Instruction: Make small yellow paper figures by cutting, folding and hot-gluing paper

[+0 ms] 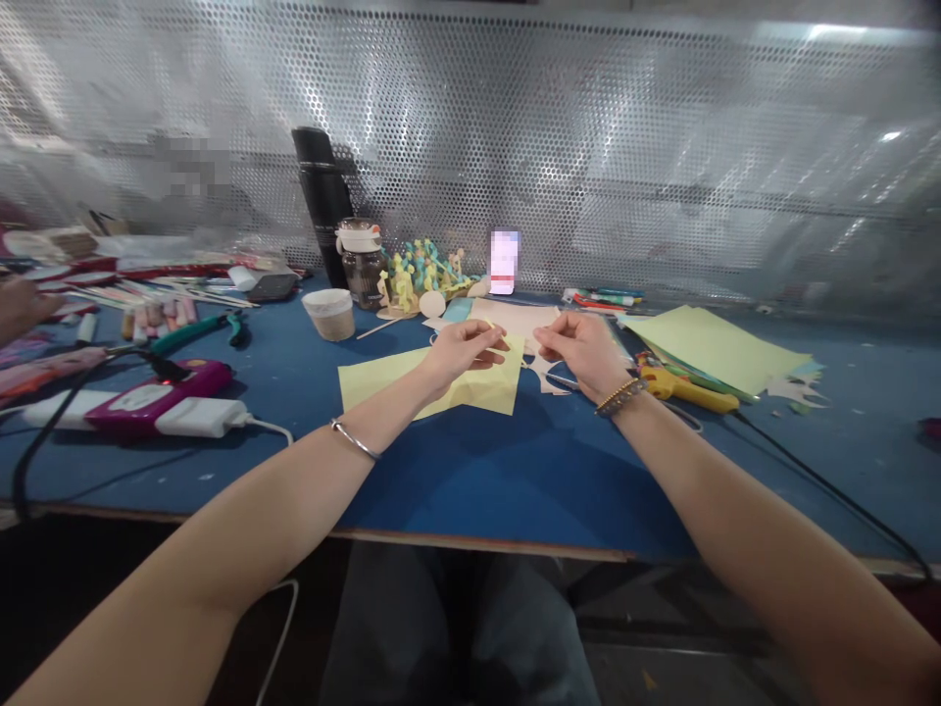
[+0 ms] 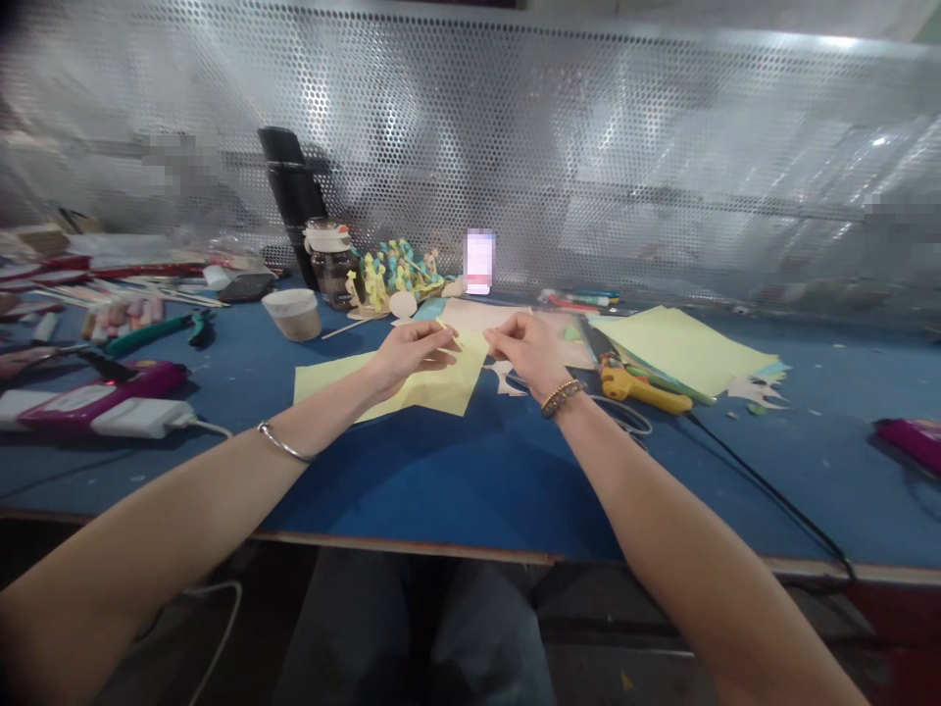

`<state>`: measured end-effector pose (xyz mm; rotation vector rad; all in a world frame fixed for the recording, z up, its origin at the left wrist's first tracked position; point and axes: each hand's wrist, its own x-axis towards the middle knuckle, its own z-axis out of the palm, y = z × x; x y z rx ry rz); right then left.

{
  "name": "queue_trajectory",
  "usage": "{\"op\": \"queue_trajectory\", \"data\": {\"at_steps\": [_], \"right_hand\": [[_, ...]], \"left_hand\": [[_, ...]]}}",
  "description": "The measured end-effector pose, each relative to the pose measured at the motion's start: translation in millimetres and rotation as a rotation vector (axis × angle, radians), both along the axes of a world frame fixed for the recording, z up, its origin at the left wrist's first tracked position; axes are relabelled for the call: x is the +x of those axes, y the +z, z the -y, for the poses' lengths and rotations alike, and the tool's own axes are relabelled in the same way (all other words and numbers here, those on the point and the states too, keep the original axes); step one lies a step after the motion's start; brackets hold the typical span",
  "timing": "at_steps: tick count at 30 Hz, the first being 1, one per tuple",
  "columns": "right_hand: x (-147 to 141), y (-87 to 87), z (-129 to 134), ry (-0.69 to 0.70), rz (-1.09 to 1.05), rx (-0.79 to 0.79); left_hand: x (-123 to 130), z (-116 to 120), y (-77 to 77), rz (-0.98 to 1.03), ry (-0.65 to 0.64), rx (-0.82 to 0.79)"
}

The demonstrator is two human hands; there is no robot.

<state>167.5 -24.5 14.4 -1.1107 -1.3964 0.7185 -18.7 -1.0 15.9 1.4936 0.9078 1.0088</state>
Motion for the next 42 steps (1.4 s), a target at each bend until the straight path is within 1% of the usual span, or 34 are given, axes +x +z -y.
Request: {"op": "queue_trajectory", "data": {"at_steps": [4, 10, 13, 15, 19, 23, 27, 33, 37, 42], "right_hand": [[-1, 0.1, 0, -0.003, 0.032, -0.013], [0, -3.1, -2, 0.052, 0.080, 0.072], [1, -3.2, -1, 0.072, 0.101, 0.053], [1, -2.1, 0, 0.078, 0.069, 0.026], [0, 2.1, 3, 0.046, -0.015, -0.027], [0, 5.4, 4, 0.054, -0.143, -0.100], [0, 5.7, 6, 0.057, -0.226, -0.120], [0, 7.3, 9, -0.001, -0.142, -0.077], [0, 8.4, 9, 0.048, -0.119, -0.082], [-2, 5.7, 7, 0.080, 0.016, -0.116]], "left_hand": [[0, -2, -1.6, -0.002, -0.001, -0.005], [0, -3, -2.7, 0.012, -0.013, 0.000], [-1, -1, -1.3, 0.005, -0.010, -0.005], [-1, 0, -0.1, 0.006, -0.010, -0.005], [0, 1, 2.2, 0.025, -0.012, -0.006], [0, 1, 3.4, 0.040, -0.015, -0.024], [0, 0, 2.9, 0.044, -0.020, -0.021], [0, -1, 2.2, 0.036, -0.029, -0.016], [1, 0, 2.9, 0.028, -0.017, -0.014], [0, -2, 0.8, 0.020, -0.027, 0.016]]}}
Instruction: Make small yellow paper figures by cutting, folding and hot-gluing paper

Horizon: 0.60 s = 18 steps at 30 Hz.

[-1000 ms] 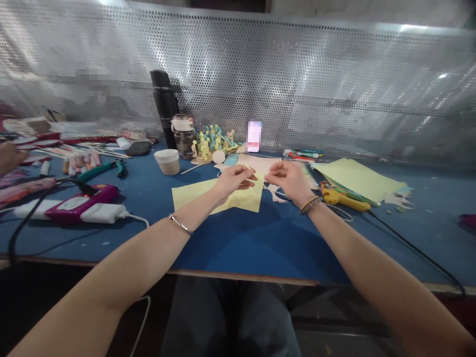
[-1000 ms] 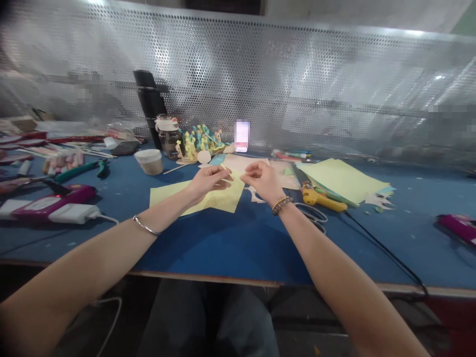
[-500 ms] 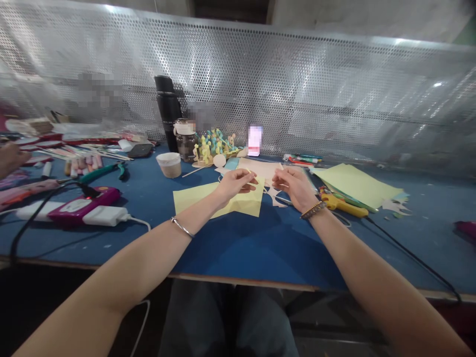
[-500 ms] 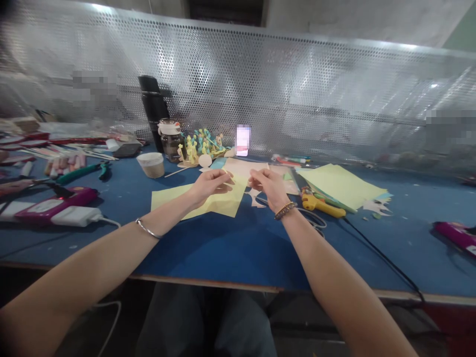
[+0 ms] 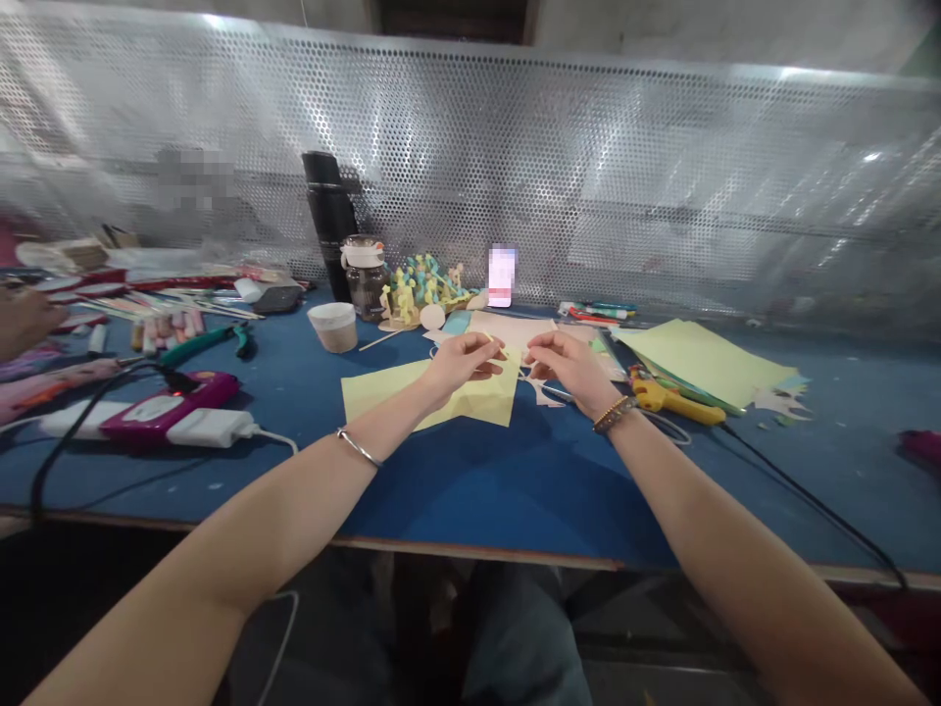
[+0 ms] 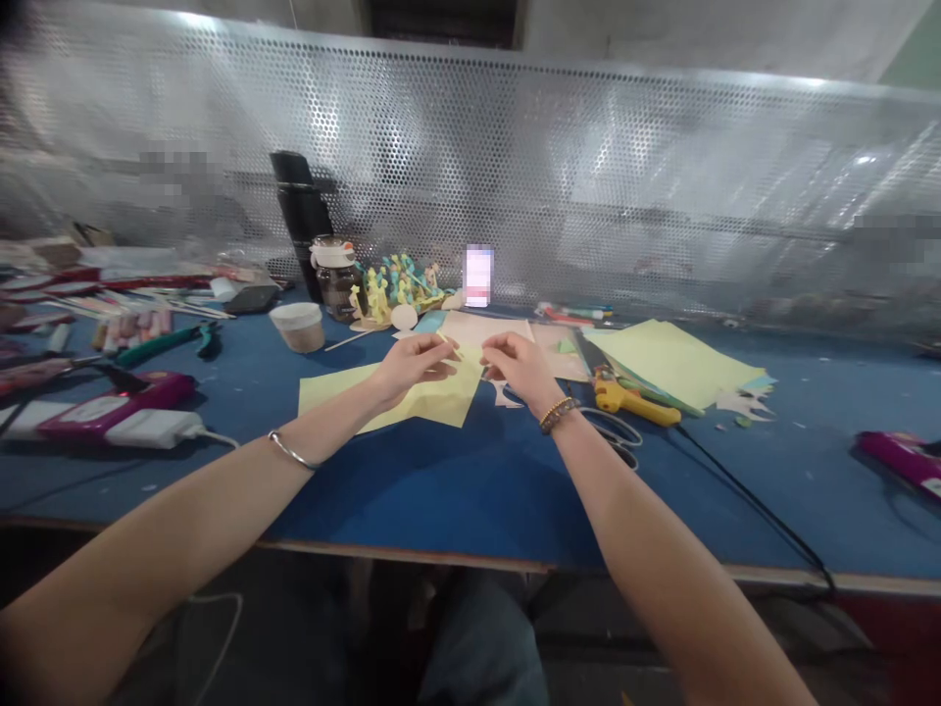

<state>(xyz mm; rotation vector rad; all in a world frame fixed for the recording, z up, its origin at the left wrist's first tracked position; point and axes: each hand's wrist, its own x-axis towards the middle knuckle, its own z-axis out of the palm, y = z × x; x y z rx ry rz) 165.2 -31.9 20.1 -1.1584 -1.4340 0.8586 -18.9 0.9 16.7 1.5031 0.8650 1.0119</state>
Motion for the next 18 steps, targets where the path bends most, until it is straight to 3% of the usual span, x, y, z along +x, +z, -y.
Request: {"op": "queue_trajectory", "data": {"at_steps": [8, 18], "right_hand": [[-2.3, -5.1, -0.4, 0.099, 0.075, -0.117], [-0.2, -5.5, 0.1, 0.132, 0.119, -0.123]], "left_hand": [[0.4, -0.2, -1.7, 0.016, -0.036, 0.026], [0.0, -0.9, 0.5, -0.008, -0.057, 0.081]]}}
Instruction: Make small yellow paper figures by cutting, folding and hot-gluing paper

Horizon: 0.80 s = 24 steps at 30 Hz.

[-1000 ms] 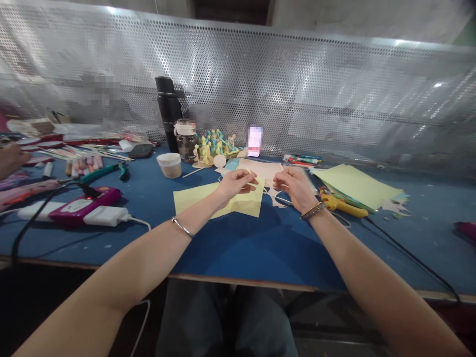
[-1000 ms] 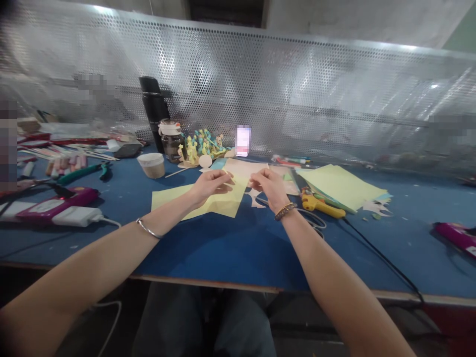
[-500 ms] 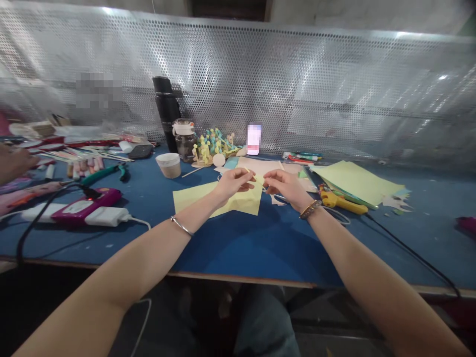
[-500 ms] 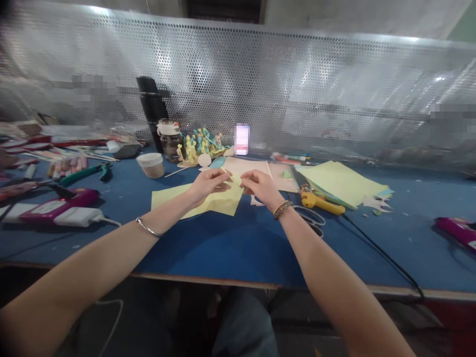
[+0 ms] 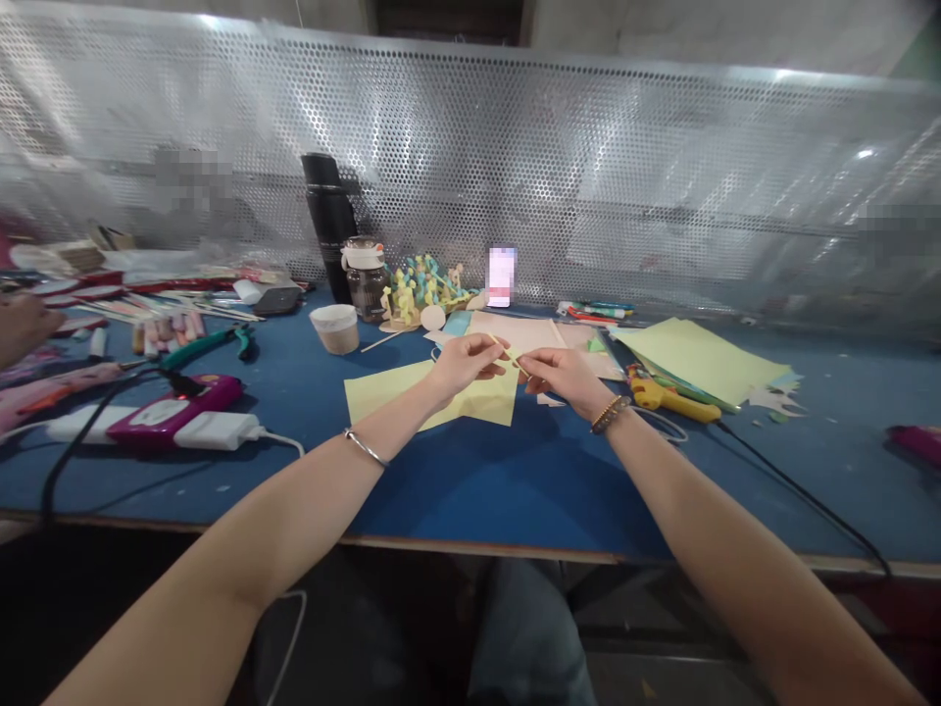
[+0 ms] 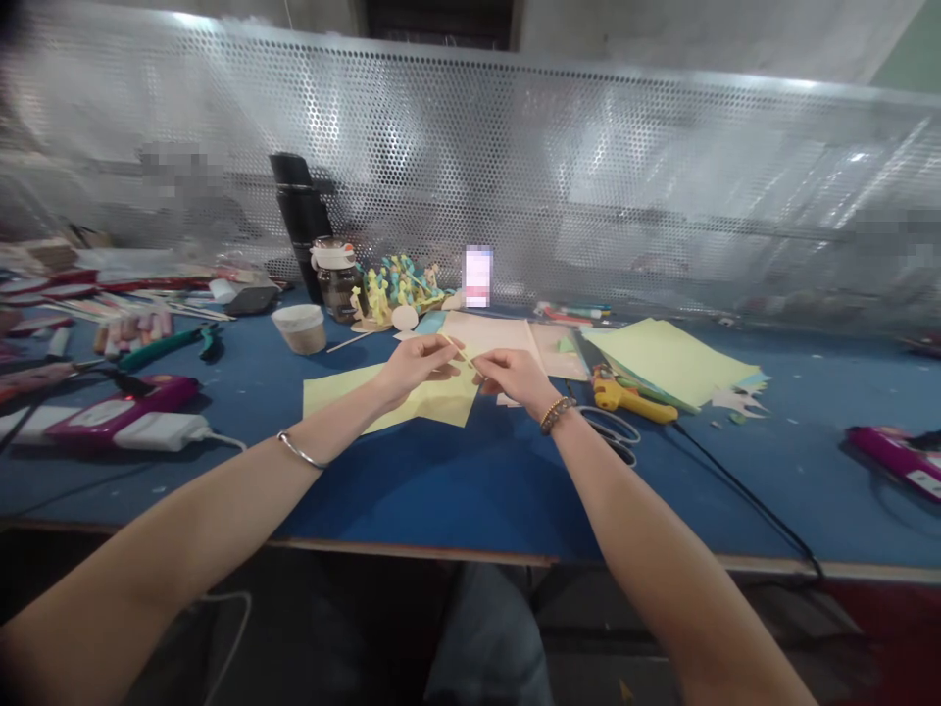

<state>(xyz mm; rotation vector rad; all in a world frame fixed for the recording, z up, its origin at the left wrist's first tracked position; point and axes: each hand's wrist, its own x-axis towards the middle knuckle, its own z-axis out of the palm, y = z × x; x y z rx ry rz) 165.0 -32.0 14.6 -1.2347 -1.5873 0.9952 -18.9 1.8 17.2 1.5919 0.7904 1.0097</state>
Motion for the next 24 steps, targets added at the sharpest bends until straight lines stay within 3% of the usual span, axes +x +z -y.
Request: {"op": "queue_trajectory", "data": {"at_steps": [12, 18, 24], "right_hand": [[12, -1.0, -6, -0.057, 0.049, 0.062], [14, 4.4, -6, -0.103, -0.207, 0.108], [15, 6.0, -7, -0.020, -0.333, 0.095]], "left_hand": [[-1, -4, -0.5, -0.010, 0.128, -0.048], [0, -3, -6.4, -0.098, 0.090, 0.029], [1, -2, -7.9, -0.128, 0.071, 0.080]]}}
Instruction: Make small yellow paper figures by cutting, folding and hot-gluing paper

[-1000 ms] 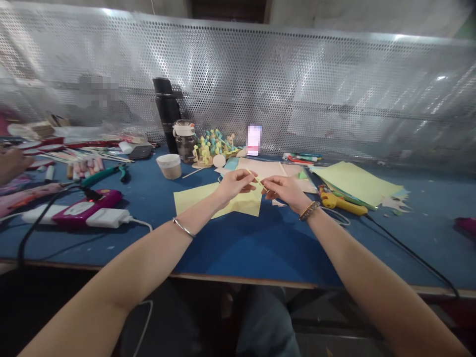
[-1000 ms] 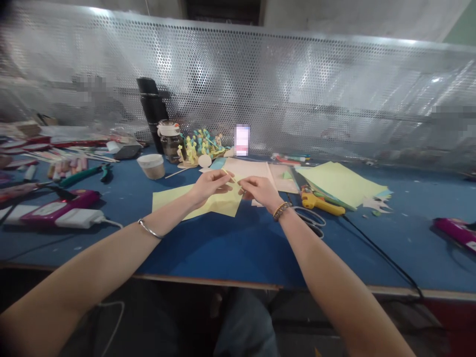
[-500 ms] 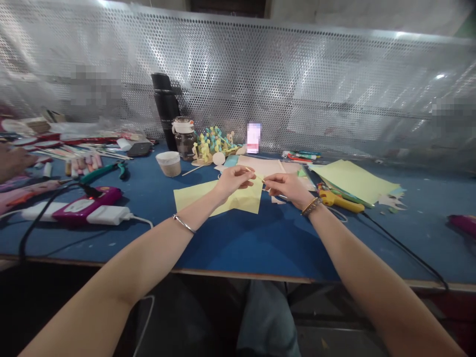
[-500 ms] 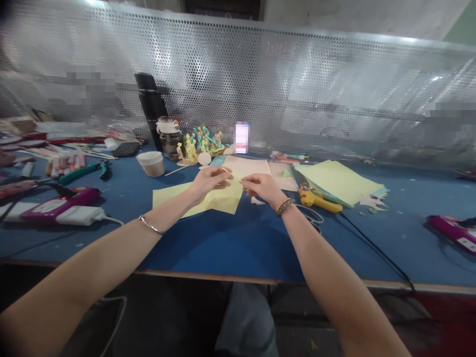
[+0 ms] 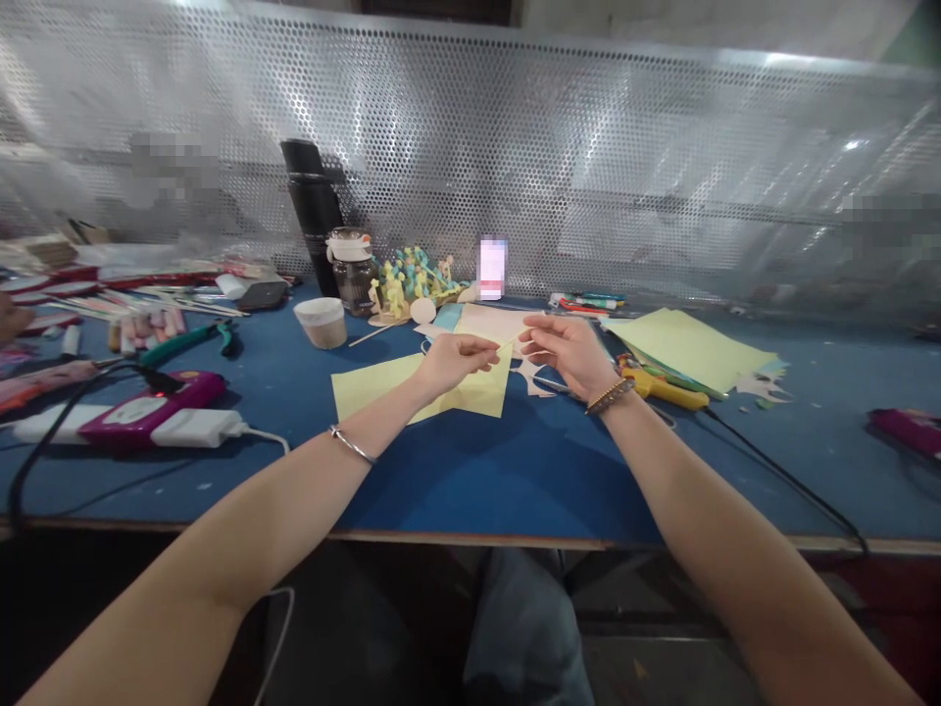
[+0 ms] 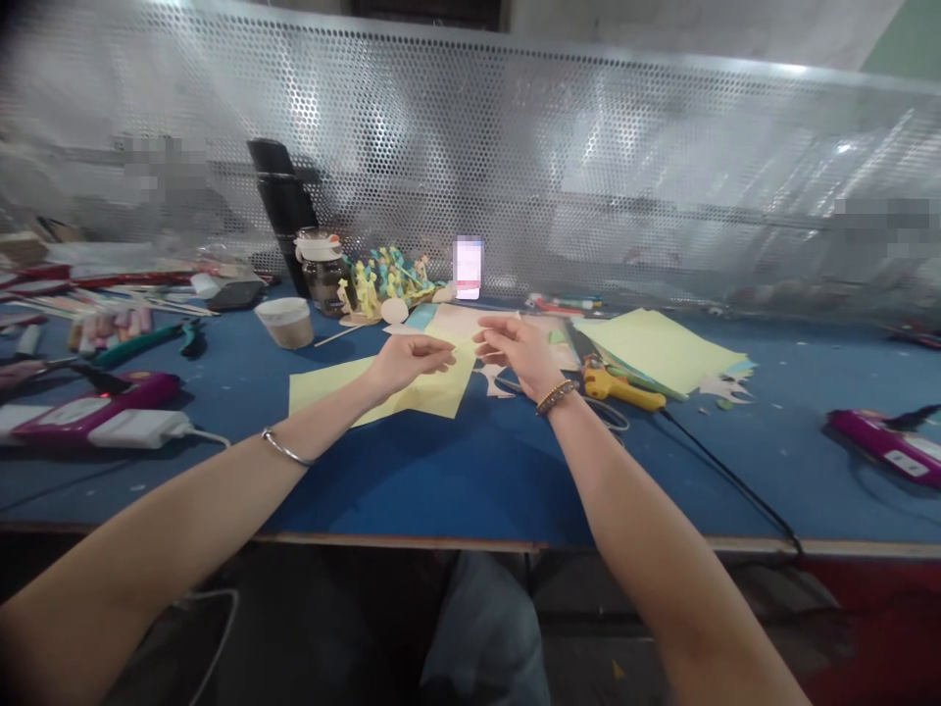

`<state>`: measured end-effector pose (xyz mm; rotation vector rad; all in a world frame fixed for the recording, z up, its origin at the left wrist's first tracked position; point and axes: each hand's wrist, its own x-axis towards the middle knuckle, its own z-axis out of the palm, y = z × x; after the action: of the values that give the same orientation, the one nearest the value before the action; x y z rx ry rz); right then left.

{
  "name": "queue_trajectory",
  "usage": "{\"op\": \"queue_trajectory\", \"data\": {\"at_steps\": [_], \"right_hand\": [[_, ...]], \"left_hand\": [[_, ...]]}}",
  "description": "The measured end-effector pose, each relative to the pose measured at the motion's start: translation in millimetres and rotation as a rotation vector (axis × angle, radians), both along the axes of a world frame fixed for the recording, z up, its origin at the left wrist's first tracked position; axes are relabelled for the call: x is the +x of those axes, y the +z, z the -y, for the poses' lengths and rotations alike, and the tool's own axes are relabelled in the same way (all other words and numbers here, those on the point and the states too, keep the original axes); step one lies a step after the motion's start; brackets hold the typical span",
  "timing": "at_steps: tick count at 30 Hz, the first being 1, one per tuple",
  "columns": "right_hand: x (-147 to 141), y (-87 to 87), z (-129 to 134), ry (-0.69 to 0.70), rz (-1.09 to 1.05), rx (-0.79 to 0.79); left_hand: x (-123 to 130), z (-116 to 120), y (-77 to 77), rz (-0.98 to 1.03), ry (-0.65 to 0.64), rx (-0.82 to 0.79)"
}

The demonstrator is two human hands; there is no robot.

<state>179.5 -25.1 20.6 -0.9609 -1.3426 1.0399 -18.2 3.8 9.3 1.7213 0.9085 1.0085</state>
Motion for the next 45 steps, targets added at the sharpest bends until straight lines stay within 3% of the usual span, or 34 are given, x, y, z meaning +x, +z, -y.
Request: {"op": "queue_trajectory", "data": {"at_steps": [9, 16, 24, 45], "right_hand": [[-2, 0.0, 2, -0.030, 0.068, 0.013], [-3, -0.9, 2, -0.017, 0.112, 0.055], [-3, -2.2, 1, -0.067, 0.136, 0.068], [-10, -5.3, 3, -0.030, 0.238, 0.048]], "left_hand": [[2, 4, -1.1, 0.043, -0.034, -0.060], [3, 10, 2.0, -0.041, -0.097, -0.082], [5, 10, 0.3, -0.065, -0.069, 0.005], [6, 10, 1.9, 0.007, -0.090, -0.198]]}}
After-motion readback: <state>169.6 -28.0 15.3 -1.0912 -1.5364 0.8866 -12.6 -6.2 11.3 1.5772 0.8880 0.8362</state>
